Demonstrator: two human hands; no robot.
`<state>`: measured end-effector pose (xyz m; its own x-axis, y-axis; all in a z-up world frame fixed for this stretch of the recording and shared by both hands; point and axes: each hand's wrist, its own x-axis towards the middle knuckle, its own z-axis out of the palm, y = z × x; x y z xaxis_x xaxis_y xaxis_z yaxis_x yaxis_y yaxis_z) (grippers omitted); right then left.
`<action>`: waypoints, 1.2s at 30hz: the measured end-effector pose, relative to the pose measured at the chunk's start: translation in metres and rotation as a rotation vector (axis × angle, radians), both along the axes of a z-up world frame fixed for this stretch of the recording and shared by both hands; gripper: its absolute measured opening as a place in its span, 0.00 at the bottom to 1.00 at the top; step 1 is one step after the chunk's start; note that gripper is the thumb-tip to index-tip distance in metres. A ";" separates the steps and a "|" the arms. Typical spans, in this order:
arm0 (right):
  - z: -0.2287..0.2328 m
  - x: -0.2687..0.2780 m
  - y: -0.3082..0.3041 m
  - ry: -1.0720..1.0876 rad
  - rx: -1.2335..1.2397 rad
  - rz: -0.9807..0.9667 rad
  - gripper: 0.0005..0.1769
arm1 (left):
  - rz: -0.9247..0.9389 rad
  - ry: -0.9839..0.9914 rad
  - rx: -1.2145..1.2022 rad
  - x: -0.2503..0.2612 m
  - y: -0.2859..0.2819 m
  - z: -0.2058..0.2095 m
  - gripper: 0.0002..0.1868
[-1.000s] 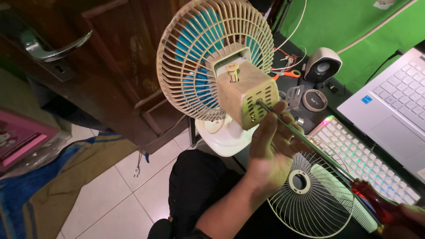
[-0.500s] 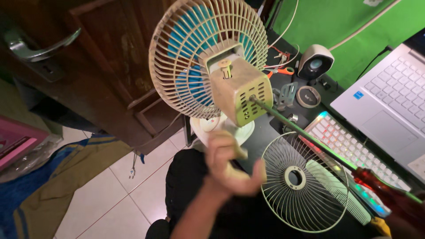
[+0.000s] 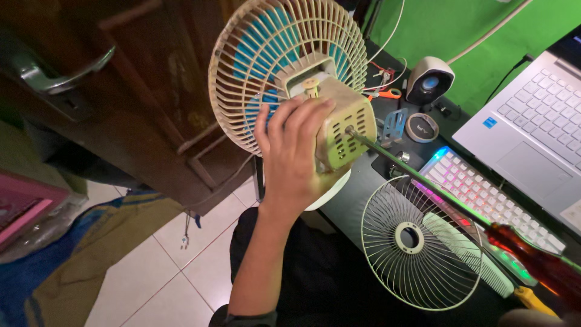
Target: The person disassembles a small desk fan using screwdrivers. They remove the front grille, unscrew the rear housing, and separate the fan blades from the motor assembly. The person then wipes the fan blades with a cloth.
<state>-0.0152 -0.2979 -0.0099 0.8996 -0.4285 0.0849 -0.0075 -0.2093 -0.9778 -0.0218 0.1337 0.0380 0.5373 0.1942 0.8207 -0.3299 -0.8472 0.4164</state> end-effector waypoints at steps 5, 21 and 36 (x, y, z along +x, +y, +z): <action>0.012 -0.008 0.017 -0.054 -0.039 -0.020 0.26 | 0.029 -0.006 0.011 -0.002 -0.001 0.002 0.46; 0.028 -0.024 0.048 -0.120 -0.152 -0.053 0.27 | 0.026 -0.008 -0.003 -0.001 -0.003 -0.001 0.46; 0.062 -0.035 0.068 -0.009 -0.351 0.083 0.18 | 0.032 -0.026 -0.011 -0.001 -0.006 0.000 0.44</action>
<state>-0.0503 -0.2297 0.0517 0.9284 -0.2978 0.2221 0.0318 -0.5319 -0.8462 -0.0224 0.1273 0.0379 0.5095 0.2199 0.8319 -0.3134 -0.8530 0.4174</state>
